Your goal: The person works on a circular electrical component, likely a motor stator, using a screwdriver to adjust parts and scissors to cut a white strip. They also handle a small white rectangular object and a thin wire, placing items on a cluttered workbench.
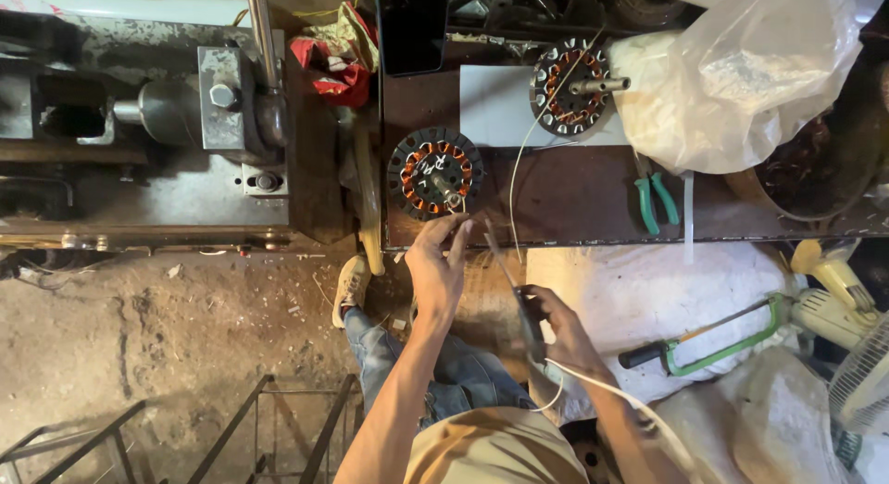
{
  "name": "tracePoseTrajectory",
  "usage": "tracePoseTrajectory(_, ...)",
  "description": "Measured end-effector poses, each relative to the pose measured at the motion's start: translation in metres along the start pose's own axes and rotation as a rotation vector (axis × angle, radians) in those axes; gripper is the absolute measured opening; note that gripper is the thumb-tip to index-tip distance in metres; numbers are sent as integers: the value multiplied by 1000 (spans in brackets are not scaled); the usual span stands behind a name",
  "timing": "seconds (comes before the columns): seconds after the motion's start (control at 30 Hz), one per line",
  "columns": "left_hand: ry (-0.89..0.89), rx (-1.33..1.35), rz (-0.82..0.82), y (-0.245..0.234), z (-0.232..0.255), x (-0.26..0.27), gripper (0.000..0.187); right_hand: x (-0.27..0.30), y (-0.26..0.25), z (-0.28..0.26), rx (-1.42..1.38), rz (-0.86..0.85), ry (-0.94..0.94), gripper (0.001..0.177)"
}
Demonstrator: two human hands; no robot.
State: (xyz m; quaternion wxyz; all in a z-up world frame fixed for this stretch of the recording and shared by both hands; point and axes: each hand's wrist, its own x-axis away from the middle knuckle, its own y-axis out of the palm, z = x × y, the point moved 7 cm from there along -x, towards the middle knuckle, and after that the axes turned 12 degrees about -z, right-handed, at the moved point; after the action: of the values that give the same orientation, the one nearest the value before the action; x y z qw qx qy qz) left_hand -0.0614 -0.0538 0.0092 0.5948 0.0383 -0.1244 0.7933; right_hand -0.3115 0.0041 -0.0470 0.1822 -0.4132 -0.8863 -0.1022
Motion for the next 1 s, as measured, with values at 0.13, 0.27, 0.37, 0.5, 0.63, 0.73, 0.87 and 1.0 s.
tracePoseTrajectory(0.13, -2, 36, -12, 0, -1, 0, 17, -16, 10, -13, 341, 60, -54, 83)
tracePoseTrajectory(0.27, 66, -3, -11, 0, 2, -1, 17, -24, 12, -13, 359, 93, 18, 83)
tracePoseTrajectory(0.37, 42, 12, -17, 1, -1, -1, 17, -24, 11, -10, 378, 103, 37, 81)
tracePoseTrajectory(0.5, -7, 76, -27, 2, -5, -2, 19, -25, 13, -4, 204, 48, -22, 84)
tracePoseTrajectory(0.63, -15, 24, -44, 4, -6, -3, 20, -21, 19, 2, -295, -133, 37, 85)
tracePoseTrajectory(0.73, 79, 71, -52, 4, -3, -4, 21, -15, 26, -15, -632, -281, -8, 85)
tracePoseTrajectory(0.87, 79, -41, -73, 3, -8, -4, 20, -20, 39, -46, -1079, -564, -118, 85)
tracePoseTrajectory(1.0, 85, -1, -86, 8, -10, -5, 20, -28, 26, -43, -992, -456, -125, 80)
